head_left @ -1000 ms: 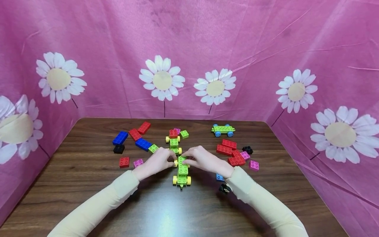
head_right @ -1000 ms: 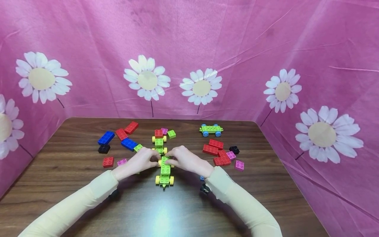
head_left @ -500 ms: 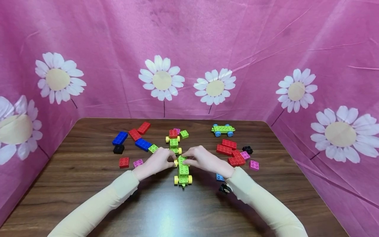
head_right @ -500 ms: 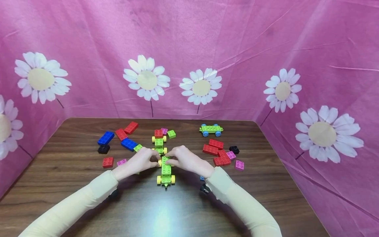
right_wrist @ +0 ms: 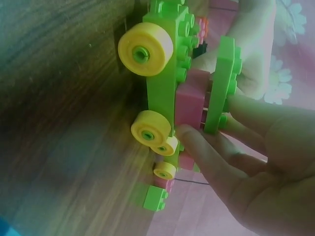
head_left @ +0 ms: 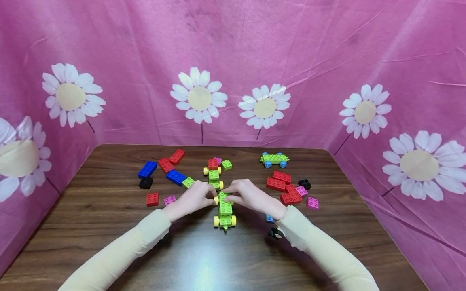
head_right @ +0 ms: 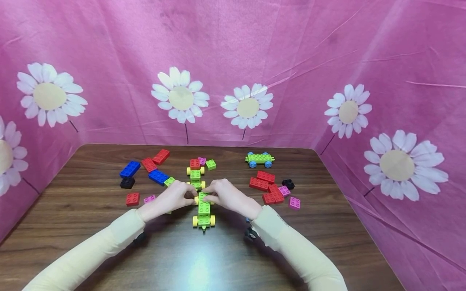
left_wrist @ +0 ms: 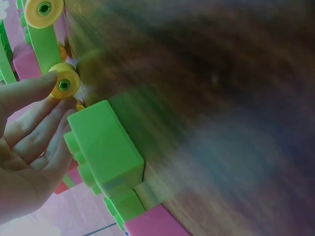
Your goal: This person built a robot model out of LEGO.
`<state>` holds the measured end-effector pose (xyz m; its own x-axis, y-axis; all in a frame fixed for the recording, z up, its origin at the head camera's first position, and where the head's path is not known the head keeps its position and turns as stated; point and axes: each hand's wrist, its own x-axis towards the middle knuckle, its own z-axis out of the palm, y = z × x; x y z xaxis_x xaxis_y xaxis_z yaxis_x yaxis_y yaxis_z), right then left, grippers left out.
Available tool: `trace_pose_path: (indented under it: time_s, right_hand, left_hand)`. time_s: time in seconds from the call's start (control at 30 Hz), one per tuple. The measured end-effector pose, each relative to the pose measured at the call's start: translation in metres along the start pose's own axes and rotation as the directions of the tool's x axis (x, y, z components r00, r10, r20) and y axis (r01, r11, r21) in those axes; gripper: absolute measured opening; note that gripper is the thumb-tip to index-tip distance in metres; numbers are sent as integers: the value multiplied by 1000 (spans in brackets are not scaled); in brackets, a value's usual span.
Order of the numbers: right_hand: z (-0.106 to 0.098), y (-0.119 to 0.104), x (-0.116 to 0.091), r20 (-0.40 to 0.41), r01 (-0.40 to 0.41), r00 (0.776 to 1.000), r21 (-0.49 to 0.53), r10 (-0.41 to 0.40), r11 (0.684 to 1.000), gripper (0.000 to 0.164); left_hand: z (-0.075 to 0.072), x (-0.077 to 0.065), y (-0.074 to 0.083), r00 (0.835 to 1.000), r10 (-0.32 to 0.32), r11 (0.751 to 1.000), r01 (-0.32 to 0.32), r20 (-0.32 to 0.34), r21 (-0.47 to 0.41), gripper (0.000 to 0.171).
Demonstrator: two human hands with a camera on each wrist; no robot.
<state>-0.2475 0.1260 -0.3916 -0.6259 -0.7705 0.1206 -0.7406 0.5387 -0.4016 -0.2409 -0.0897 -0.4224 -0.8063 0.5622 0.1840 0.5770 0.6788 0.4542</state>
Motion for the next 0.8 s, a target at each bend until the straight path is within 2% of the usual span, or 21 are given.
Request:
trace_pose_path:
  time_s: [0.3, 0.6, 0.8]
  right_hand:
    - [3, -3, -3, -37, 17, 999, 1, -17, 1000, 27]
    - [1, -2, -1, 19, -3, 1000, 6, 3, 1000, 25]
    - [3, 0, -2, 0, -13, 1000, 14, 13, 1000, 26]
  left_hand:
    - [-2, 0, 2, 999, -26, 1000, 27, 18, -16, 11]
    - [1, 0, 2, 1000, -16, 1000, 16, 4, -14, 11]
    - [1, 1, 3, 999, -33, 999, 33, 15, -16, 11]
